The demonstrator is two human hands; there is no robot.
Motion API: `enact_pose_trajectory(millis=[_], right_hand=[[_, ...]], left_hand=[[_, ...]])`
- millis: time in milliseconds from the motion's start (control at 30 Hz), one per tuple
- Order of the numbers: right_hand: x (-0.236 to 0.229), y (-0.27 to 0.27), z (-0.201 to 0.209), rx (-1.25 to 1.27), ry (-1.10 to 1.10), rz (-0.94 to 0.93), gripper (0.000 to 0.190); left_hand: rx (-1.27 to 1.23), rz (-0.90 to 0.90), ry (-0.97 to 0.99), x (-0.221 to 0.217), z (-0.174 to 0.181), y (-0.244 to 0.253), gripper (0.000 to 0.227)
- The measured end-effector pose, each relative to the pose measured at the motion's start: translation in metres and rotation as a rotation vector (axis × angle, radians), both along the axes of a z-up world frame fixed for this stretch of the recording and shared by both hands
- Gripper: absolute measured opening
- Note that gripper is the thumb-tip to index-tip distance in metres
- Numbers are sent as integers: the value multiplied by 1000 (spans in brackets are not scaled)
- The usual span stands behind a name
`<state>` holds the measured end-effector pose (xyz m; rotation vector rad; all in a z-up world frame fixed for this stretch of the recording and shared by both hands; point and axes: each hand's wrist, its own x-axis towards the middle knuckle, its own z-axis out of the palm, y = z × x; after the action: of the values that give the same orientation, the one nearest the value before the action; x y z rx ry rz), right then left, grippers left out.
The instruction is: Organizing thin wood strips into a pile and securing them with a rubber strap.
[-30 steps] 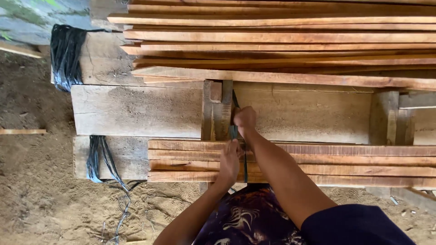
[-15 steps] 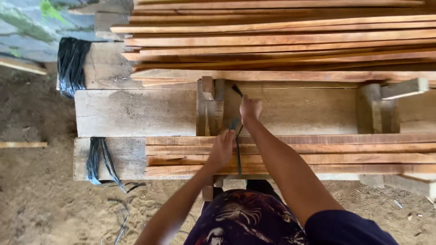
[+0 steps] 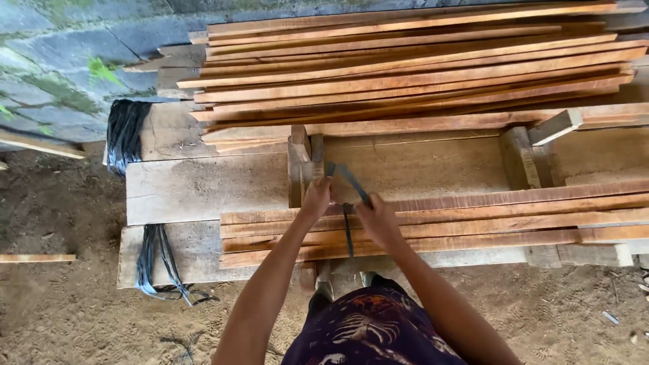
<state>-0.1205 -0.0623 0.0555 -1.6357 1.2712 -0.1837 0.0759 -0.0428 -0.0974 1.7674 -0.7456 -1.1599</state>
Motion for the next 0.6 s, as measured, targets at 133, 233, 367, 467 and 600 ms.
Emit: enact_pose_trajectory(millis=[133, 233, 367, 467, 600], right_hand=[[-1, 10, 7, -186, 34, 315, 19], [-3, 14, -25, -475, 170, 634, 33], [1, 17, -27, -675, 318, 767, 39], [-1, 21, -67, -697, 413, 823, 58], [-4, 19, -103, -742, 395, 804, 64]], left_hand=[[-62, 54, 45, -3, 7, 1, 50], [-140, 87, 82, -9, 10, 6, 47], [-210, 179, 128, -11, 2, 10, 46], [-125, 50, -86, -30, 99, 22, 46], [-59, -184, -395, -23, 42, 50, 45]])
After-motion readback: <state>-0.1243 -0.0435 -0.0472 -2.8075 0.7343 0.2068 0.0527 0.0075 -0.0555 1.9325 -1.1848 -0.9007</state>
